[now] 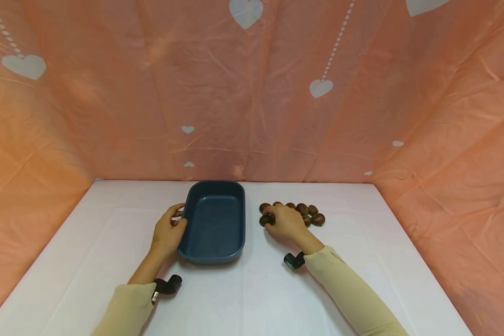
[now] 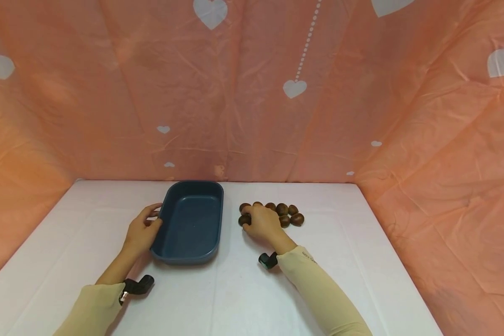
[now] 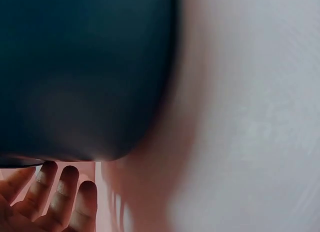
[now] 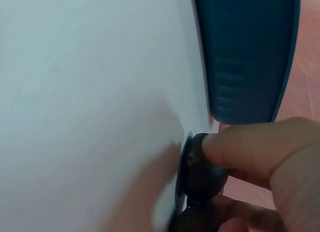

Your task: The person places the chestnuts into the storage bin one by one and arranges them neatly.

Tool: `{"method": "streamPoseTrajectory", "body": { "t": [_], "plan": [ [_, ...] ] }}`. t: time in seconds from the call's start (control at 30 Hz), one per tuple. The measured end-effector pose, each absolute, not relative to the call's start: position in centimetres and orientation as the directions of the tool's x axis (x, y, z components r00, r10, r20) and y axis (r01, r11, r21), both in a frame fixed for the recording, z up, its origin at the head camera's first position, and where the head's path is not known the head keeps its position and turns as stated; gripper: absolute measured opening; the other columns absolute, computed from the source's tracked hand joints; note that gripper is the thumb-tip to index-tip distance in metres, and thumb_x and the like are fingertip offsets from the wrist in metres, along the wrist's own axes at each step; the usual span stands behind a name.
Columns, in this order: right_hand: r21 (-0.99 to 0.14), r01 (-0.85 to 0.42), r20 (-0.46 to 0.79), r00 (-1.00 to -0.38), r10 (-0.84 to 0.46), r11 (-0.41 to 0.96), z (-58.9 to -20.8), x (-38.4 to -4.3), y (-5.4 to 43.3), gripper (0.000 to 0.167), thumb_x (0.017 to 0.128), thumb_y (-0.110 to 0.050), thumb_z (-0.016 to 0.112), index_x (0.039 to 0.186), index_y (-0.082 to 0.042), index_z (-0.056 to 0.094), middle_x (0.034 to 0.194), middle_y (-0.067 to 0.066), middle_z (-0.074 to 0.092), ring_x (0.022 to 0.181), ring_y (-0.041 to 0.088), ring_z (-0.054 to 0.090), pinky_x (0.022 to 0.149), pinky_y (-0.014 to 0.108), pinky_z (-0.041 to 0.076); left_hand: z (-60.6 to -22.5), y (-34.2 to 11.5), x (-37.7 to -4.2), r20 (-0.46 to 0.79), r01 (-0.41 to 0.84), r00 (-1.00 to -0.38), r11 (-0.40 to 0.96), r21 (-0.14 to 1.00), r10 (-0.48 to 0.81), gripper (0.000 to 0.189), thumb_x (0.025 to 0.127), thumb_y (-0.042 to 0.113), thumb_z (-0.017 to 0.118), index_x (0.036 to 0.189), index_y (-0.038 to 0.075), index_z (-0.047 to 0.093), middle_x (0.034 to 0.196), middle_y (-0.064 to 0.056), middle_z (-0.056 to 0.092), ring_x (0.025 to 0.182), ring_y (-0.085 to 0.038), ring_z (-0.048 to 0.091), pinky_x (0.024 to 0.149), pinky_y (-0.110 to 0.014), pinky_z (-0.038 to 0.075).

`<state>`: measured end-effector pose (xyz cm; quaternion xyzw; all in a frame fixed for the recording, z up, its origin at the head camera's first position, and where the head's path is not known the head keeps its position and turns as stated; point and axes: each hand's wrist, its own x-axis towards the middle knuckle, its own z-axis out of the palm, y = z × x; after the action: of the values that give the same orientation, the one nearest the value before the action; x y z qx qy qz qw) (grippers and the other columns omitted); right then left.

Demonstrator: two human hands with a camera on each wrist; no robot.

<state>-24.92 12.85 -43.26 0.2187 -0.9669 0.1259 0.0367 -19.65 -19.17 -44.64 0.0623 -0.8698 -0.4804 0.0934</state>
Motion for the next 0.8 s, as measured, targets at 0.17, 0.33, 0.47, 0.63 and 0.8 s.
{"method": "streamPoseTrajectory", "body": {
  "t": [0.17, 0.33, 0.47, 0.63, 0.8],
  "plan": [
    [-0.214, -0.436, 0.140, -0.899, -0.415, 0.874, -43.39, -25.18, 12.72, 0.036, 0.076, -0.025, 0.076, 0.111, -0.020, 0.068, 0.095, 0.004, 0.067, 0.070, 0.017, 0.058, 0.058, 0.036, 0.047, -44.79, -19.06, -19.57, 0.095, -0.029, -0.974, 0.524, 0.851, -0.208, 0.046, 0.092, 0.011, 0.050, 0.138, 0.014, 0.050, 0.124, -0.017, 0.061, 0.100, -0.028, 0.061, 0.079, -0.031, 0.045],
    [-0.195, -0.434, 0.147, -0.899, -0.411, 0.879, -43.60, -25.39, 12.73, 0.036, 0.074, -0.025, 0.077, 0.109, -0.021, 0.069, 0.092, 0.002, 0.069, 0.070, 0.017, 0.059, 0.058, 0.036, 0.047, -44.55, -18.96, -19.53, 0.080, -0.041, -0.976, 0.524, 0.851, -0.205, 0.047, 0.092, 0.012, 0.050, 0.139, 0.015, 0.049, 0.125, -0.017, 0.060, 0.101, -0.028, 0.061, 0.079, -0.031, 0.045],
    [-0.201, -0.434, 0.146, -0.900, -0.412, 0.878, -43.73, -25.55, 12.73, 0.035, 0.073, -0.024, 0.078, 0.107, -0.021, 0.069, 0.090, 0.002, 0.069, 0.069, 0.017, 0.058, 0.058, 0.035, 0.047, -44.42, -18.98, -19.49, 0.068, -0.047, -0.978, 0.520, 0.853, -0.199, 0.047, 0.093, 0.012, 0.050, 0.140, 0.015, 0.048, 0.126, -0.017, 0.059, 0.103, -0.028, 0.061, 0.080, -0.032, 0.045],
    [-0.230, -0.441, 0.155, -0.896, -0.415, 0.867, -43.94, -25.70, 12.75, 0.035, 0.071, -0.024, 0.077, 0.106, -0.021, 0.070, 0.089, 0.003, 0.067, 0.069, 0.018, 0.058, 0.059, 0.036, 0.048, -44.55, -19.06, -19.49, 0.064, -0.045, -0.979, 0.513, 0.857, -0.195, 0.047, 0.093, 0.012, 0.050, 0.140, 0.015, 0.048, 0.127, -0.017, 0.058, 0.104, -0.028, 0.061, 0.080, -0.031, 0.045],
    [-0.301, -0.430, 0.155, -0.903, -0.401, 0.851, -43.96, -25.69, 12.84, 0.035, 0.071, -0.025, 0.077, 0.105, -0.022, 0.070, 0.088, 0.000, 0.067, 0.069, 0.014, 0.057, 0.060, 0.034, 0.047, -44.70, -19.09, -19.54, 0.067, -0.037, -0.980, 0.501, 0.865, -0.188, 0.048, 0.093, 0.012, 0.050, 0.140, 0.015, 0.048, 0.127, -0.017, 0.058, 0.103, -0.028, 0.060, 0.078, -0.029, 0.046]
  ]
}}
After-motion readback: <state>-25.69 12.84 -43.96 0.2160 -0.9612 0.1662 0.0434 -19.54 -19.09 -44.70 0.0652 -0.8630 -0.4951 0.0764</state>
